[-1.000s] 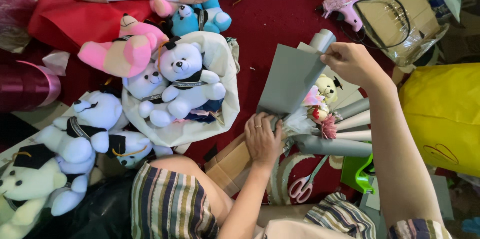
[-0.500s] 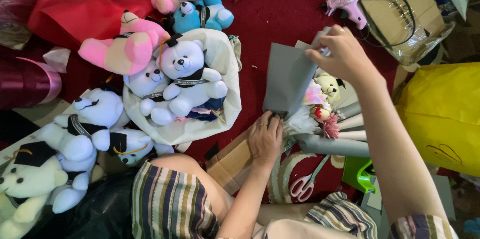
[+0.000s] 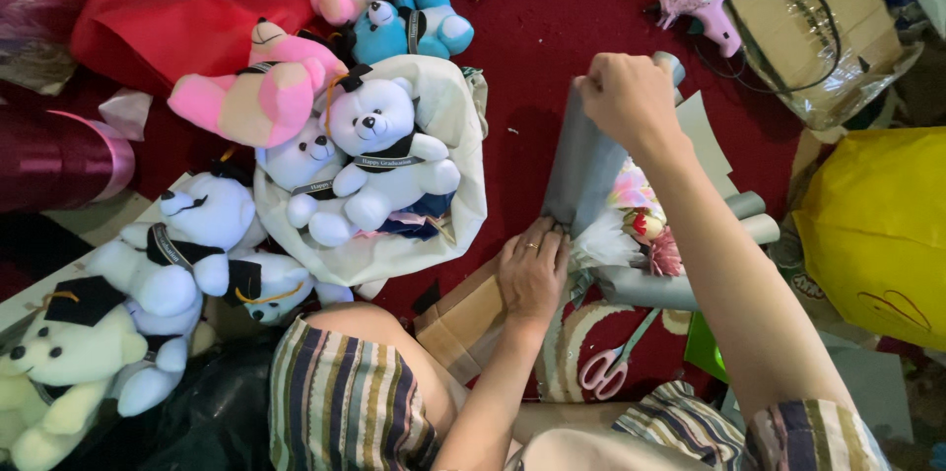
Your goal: The person creates a gift bouquet by wrapping a small teddy bear and artificial flowers in decorative grey and pink paper, using scissors and tape to secure the folds.
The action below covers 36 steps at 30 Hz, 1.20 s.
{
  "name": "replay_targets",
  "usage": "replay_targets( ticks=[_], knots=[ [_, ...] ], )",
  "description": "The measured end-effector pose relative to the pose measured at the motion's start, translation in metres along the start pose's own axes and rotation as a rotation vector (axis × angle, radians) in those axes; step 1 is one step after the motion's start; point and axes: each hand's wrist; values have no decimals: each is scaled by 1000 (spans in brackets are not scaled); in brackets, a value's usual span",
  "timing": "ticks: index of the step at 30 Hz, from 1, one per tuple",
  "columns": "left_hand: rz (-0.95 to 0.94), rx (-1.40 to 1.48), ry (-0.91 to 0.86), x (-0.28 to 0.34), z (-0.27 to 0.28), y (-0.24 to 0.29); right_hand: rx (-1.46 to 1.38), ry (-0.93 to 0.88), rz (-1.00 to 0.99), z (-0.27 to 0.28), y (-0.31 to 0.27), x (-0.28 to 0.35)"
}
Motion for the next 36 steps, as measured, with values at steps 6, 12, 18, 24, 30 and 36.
replay_targets(
  ticks=[6,12,18,24,30,36],
  knots=[
    [-5,-40,15,1,-1,0,41,-9,-67,-13,17,-9],
    [-26,-27,-8,-1,0,0,-126,-141,-68,8,2,-9],
    [-38,-8,-15,1,-5,-3,-57,-66,-38,-16,4,-20],
    [-36,54,-191,2,1,-5,-205,-205,-63,46,-26,-11],
    [-11,97,-184,1,3,-3,-570,-71,23,79,26,28],
    [-84,45,-24,12,-18,-8,-633,-4,40,56,39,53]
  ],
)
Point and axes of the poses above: each hand's wrist, its own x-axis away from the middle knuckle, its own z-axis out of the back of the hand, y = z × x, and after that the axes turned 8 degrees about -x, right-handed
